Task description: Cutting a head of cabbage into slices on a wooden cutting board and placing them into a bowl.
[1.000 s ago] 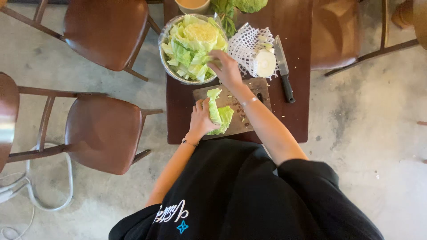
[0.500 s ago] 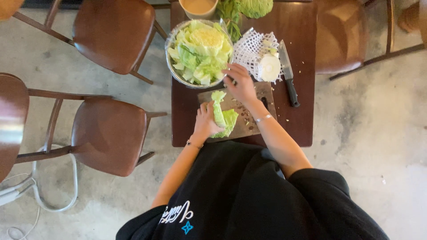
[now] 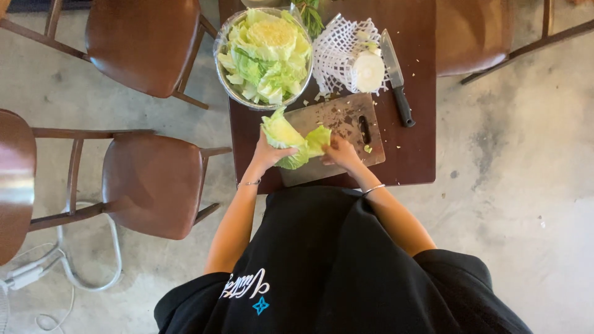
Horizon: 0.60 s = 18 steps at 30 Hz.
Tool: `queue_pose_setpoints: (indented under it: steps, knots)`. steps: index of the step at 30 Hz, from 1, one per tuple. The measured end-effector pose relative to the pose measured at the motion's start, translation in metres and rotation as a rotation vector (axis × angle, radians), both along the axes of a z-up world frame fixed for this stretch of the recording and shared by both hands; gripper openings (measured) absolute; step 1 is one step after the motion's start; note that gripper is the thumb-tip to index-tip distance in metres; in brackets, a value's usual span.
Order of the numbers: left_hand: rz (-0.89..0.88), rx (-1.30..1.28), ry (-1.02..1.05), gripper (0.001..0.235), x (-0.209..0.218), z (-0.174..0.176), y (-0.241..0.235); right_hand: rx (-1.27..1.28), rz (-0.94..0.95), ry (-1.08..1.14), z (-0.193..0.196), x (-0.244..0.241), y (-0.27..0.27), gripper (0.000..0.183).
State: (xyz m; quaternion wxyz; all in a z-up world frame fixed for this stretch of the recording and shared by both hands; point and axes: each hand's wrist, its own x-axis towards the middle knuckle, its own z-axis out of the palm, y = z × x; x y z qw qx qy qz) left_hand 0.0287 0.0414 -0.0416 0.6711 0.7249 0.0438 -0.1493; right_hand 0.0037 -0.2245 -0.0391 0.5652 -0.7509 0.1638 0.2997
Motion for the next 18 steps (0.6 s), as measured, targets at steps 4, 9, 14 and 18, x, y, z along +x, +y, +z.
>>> queue_pose_setpoints:
  steps: [4, 9, 14, 18]
  knots:
    - [0.082, -0.291, 0.035, 0.074, -0.011, 0.013, -0.002, 0.430, -0.204, 0.122, -0.039, 0.000, -0.015, 0.035]
    - [0.158, -0.336, 0.132, 0.063, -0.024, 0.022, -0.009, 0.484, -0.332, 0.186, -0.006, -0.004, -0.004, 0.036]
    - [-0.006, -0.349, 0.094, 0.081, -0.016, 0.048, -0.022, 0.523, -0.256, 0.192, -0.016, -0.009, 0.006, 0.035]
    - [-0.359, 0.061, -0.232, 0.110, -0.010, 0.065, -0.039, 0.234, -0.206, 0.120, -0.026, 0.004, 0.011, 0.034]
